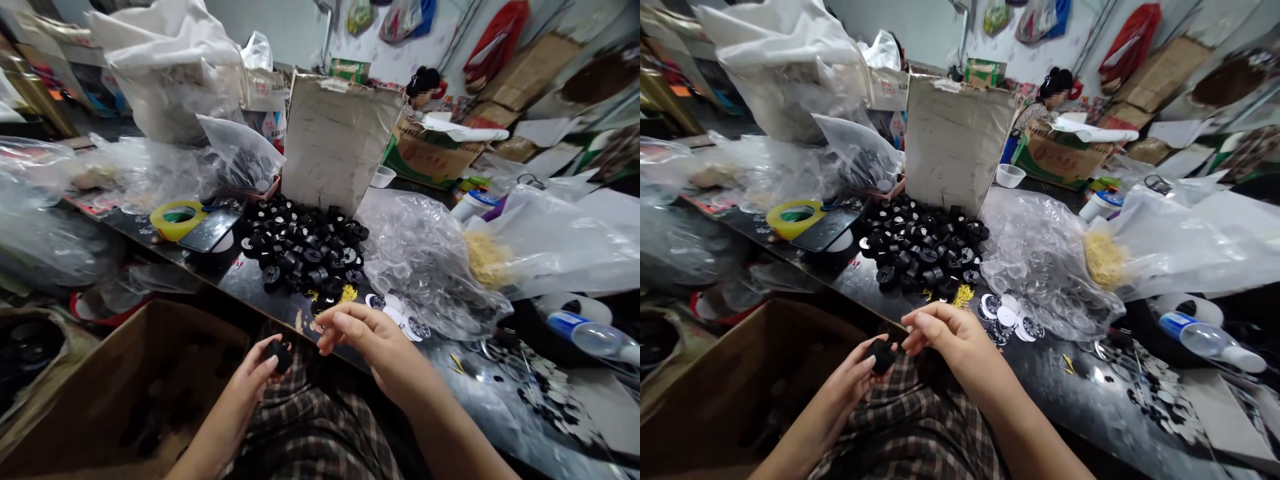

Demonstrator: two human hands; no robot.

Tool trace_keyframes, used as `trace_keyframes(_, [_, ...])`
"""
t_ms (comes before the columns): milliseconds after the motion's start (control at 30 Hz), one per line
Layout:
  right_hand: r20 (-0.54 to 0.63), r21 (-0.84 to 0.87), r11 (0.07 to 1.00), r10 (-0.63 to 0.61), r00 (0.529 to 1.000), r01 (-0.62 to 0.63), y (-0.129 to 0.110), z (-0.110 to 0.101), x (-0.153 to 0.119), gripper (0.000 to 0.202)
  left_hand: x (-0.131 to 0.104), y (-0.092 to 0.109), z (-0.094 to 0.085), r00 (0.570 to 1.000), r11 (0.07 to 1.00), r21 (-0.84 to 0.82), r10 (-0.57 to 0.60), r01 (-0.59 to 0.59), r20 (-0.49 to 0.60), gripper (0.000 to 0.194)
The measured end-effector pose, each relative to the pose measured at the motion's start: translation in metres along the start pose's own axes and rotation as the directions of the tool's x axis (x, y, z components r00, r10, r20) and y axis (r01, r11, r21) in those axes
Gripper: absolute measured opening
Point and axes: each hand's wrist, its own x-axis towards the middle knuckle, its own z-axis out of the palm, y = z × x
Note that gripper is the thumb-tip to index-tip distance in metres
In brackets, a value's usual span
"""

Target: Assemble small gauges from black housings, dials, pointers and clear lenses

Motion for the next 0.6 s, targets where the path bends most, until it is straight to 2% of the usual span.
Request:
trace_keyframes(167, [0.039, 0.088, 0.995, 0.052, 0.998, -0.055, 0.004, -0.001, -0.003, 0.029, -0.002, 0.004, 0.004, 1.000, 0.999, -0.030, -0.020, 0.020, -0.006, 0.047])
trace_keyframes(400, [0.087, 0.197, 0.975, 0.089, 0.992, -0.105, 0.012, 0.004, -0.001, 0.031, -0.001, -0.001, 0.000, 1.000, 1.000, -0.004, -0.016, 0.016, -0.010, 0.049])
trace_keyframes(500, [0.072, 0.130, 0.988, 0.074, 0.995, -0.083, 0.002, -0.001, -0.007, 0.031, -0.003, 0.023, 0.003, 0.997, 0.998, -0.046, 0.030, -0.034, -0.077, 0.050])
trace_keyframes(600, [-0.061, -0.090, 0.994, -0.065, 0.996, 0.059, -0.018, -0.015, -0.019, 0.028, -0.018, 0.067, -0.008, 0.955, 0.961, -0.124, 0.219, -0.246, -0.199, 0.044])
